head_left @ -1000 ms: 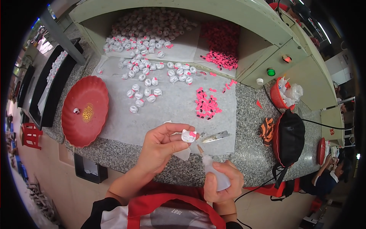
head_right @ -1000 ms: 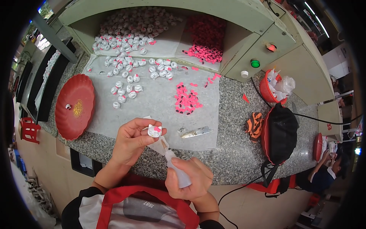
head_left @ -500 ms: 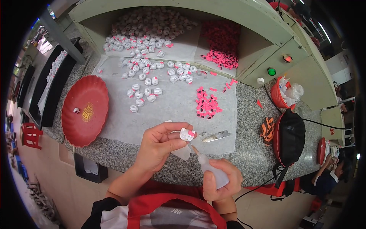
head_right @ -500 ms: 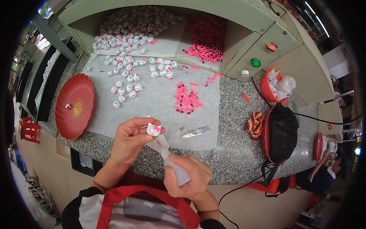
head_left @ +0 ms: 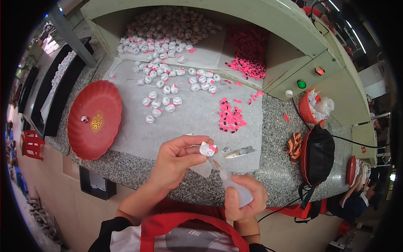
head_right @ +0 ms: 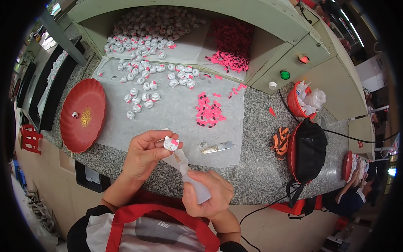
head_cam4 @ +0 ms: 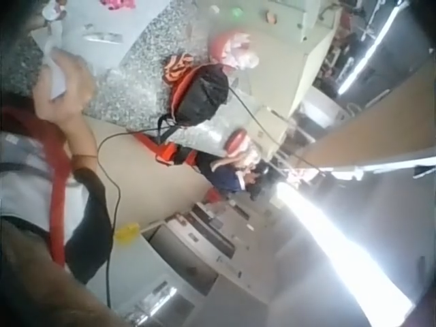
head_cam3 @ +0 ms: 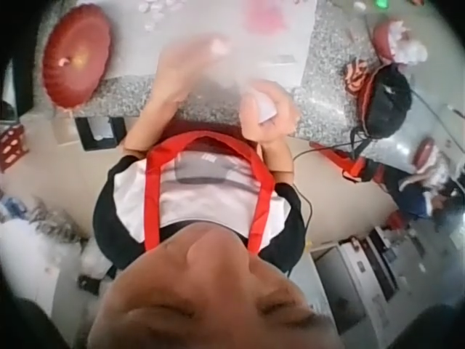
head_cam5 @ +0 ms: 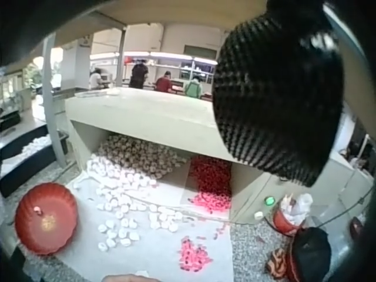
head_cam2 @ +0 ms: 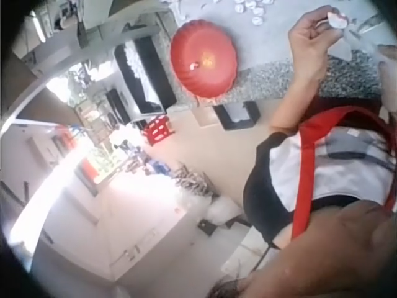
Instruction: Assembling small toy parts by gluing pink bows onto white cat heads at a factory workstation.
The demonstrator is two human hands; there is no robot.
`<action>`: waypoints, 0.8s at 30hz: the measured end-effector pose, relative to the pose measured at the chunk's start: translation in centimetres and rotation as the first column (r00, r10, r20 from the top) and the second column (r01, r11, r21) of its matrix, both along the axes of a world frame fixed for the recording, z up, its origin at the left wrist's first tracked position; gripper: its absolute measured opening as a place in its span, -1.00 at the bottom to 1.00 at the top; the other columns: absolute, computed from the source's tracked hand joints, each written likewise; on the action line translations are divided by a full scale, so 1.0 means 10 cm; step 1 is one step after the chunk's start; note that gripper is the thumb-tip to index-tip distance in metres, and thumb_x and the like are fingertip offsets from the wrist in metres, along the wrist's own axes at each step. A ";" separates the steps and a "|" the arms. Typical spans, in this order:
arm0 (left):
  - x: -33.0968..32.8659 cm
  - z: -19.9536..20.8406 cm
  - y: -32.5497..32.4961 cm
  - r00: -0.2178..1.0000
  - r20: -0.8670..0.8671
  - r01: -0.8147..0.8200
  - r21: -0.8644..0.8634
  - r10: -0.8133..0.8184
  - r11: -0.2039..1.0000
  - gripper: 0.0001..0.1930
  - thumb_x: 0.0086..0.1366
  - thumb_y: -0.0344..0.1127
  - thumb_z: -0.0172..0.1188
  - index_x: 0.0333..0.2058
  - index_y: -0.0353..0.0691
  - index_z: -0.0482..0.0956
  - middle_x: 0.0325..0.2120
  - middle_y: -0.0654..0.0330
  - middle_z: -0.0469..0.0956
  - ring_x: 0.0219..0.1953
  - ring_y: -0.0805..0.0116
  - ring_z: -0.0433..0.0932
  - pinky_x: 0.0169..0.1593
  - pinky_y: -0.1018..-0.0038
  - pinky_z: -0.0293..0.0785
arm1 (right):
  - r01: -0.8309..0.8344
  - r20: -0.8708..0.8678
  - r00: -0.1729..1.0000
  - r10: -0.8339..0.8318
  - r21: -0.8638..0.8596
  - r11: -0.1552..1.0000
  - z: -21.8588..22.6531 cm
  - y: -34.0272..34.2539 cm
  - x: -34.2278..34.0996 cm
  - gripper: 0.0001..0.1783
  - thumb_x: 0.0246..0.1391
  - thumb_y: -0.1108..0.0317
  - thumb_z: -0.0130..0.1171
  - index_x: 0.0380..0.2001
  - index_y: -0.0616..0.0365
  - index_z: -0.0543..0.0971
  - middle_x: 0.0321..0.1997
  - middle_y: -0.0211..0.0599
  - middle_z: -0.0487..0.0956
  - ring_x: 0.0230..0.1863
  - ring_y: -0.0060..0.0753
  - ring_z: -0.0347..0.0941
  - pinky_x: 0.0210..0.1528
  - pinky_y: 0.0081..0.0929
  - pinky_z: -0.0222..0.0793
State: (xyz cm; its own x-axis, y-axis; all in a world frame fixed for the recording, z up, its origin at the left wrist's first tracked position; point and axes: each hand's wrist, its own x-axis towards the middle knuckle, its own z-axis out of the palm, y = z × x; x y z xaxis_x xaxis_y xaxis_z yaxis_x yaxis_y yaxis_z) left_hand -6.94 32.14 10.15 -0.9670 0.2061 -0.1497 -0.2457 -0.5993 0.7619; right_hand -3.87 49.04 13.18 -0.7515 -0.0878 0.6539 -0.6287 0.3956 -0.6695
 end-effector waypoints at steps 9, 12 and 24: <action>-0.11 -0.16 -0.03 0.994 0.003 -0.111 -0.086 0.112 0.990 -0.64 -0.01 -0.69 0.08 -0.15 -0.40 0.41 -0.23 0.04 0.49 -0.16 0.27 0.49 -0.05 0.43 0.39 | 0.383 0.806 0.566 0.170 -0.440 0.812 -0.27 0.22 -0.40 -0.76 -0.15 0.40 0.11 -0.37 0.32 0.46 -0.50 -0.20 0.53 -0.51 -0.42 0.45 -0.49 -0.50 0.36; -0.09 -0.17 -0.03 0.996 0.032 -0.077 -0.099 0.080 0.992 -0.64 -0.01 -0.69 0.09 -0.16 -0.40 0.41 -0.23 0.04 0.49 -0.16 0.28 0.49 -0.04 0.43 0.39 | 0.218 0.712 0.702 0.037 -0.264 0.939 -0.80 0.25 -0.84 -0.79 -0.18 0.42 0.12 -0.39 0.26 0.49 -0.49 -0.18 0.53 -0.49 -0.35 0.47 -0.46 -0.46 0.37; -0.04 -0.22 -0.06 0.987 0.004 -0.159 -0.112 0.161 0.981 -0.66 0.01 -0.67 0.10 -0.16 -0.40 0.41 -0.24 0.09 0.50 -0.20 0.41 0.50 -0.11 0.56 0.41 | 0.003 0.398 0.875 -0.276 0.564 0.826 -0.59 0.15 -1.00 -0.85 -0.21 0.40 0.18 -0.48 0.20 0.54 -0.45 -0.18 0.55 -0.47 -0.23 0.49 -0.41 -0.40 0.38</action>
State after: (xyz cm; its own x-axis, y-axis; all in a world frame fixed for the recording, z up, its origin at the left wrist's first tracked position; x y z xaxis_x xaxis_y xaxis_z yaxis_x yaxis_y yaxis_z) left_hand -7.30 31.50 7.94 -0.9840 0.0304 -0.1757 -0.1638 -0.5439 0.8230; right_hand -13.90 50.55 7.26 -0.9745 -0.1872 0.1239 -0.2244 0.8295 -0.5114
